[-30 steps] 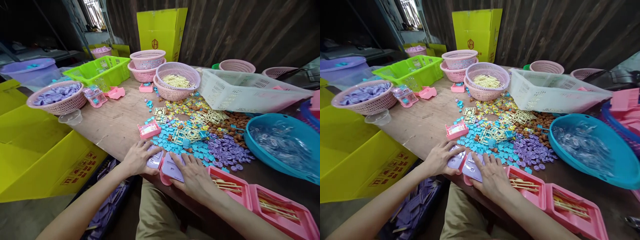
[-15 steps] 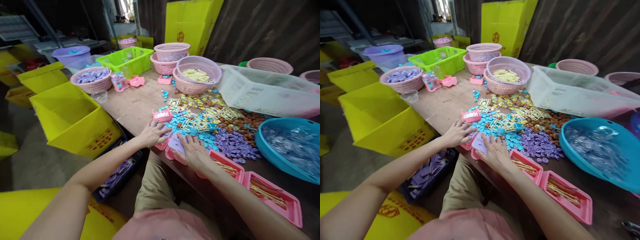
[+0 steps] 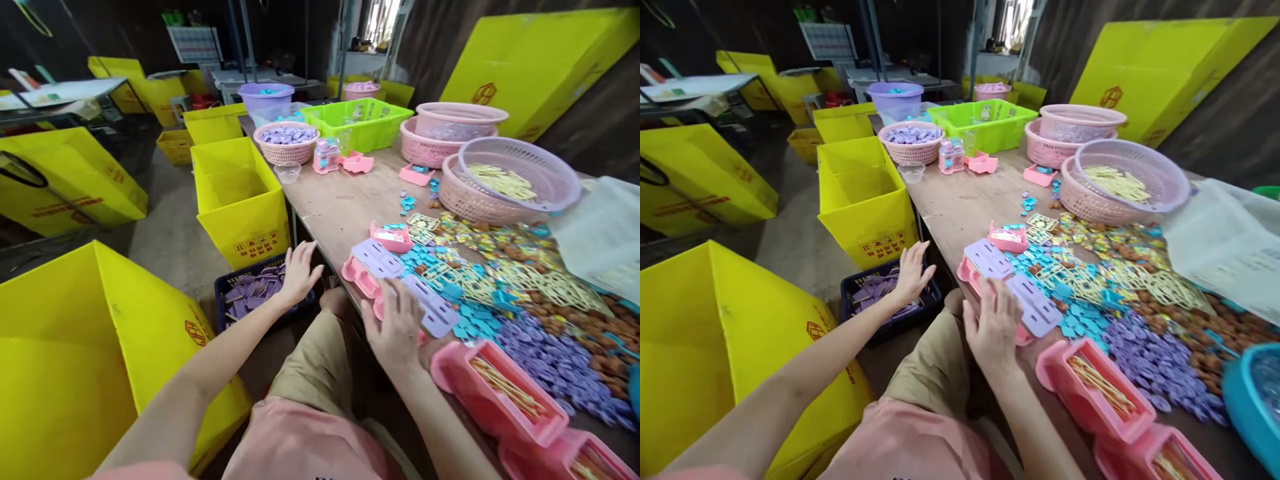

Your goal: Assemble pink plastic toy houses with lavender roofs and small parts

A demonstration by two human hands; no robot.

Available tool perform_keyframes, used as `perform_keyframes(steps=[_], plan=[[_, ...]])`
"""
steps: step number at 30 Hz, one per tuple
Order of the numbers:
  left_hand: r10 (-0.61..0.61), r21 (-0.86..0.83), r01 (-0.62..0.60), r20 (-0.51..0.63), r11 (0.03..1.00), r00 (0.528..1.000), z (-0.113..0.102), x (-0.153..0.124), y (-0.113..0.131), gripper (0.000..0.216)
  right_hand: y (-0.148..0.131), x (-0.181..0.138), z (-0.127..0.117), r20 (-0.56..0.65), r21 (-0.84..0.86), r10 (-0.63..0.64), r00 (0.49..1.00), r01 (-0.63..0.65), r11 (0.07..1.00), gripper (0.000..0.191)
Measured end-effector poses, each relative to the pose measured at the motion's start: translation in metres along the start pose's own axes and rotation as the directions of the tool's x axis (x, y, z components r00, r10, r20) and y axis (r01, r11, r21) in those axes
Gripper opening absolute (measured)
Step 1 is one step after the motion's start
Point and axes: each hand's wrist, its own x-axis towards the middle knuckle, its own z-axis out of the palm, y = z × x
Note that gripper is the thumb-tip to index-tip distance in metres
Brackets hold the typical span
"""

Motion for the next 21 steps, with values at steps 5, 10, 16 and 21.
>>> perform_keyframes(steps=[5, 10, 16, 21], plan=[[-0.557, 0.166, 0.532, 0.221, 0.831, 0.801, 0.037, -0.054, -0.115, 0.056, -0.043, -0.008, 0.077, 0.278, 0.326, -0.215, 0.936, 0.119, 0.938, 0.034], [-0.714, 0.301, 0.654, 0.400, 0.694, 0.574, 0.089, -0.100, -0.187, 0.053, -0.067, 0.010, 0.176, 0.698, 0.233, -0.094, 0.710, -0.101, 0.967, 0.037], [-0.687, 0.338, 0.626, 0.552, 0.702, 0.472, 0.146, -0.107, -0.239, 0.053, -0.073, 0.041, 0.296, 0.893, 0.082, -0.023, 0.449, -0.110, 0.991, 0.032], [-0.622, 0.320, 0.564, 0.606, 0.761, 0.496, 0.192, -0.087, -0.269, 0.072, -0.066, 0.031, 0.369, 0.984, -0.030, 0.044, 0.173, -0.084, 0.996, 0.034]])
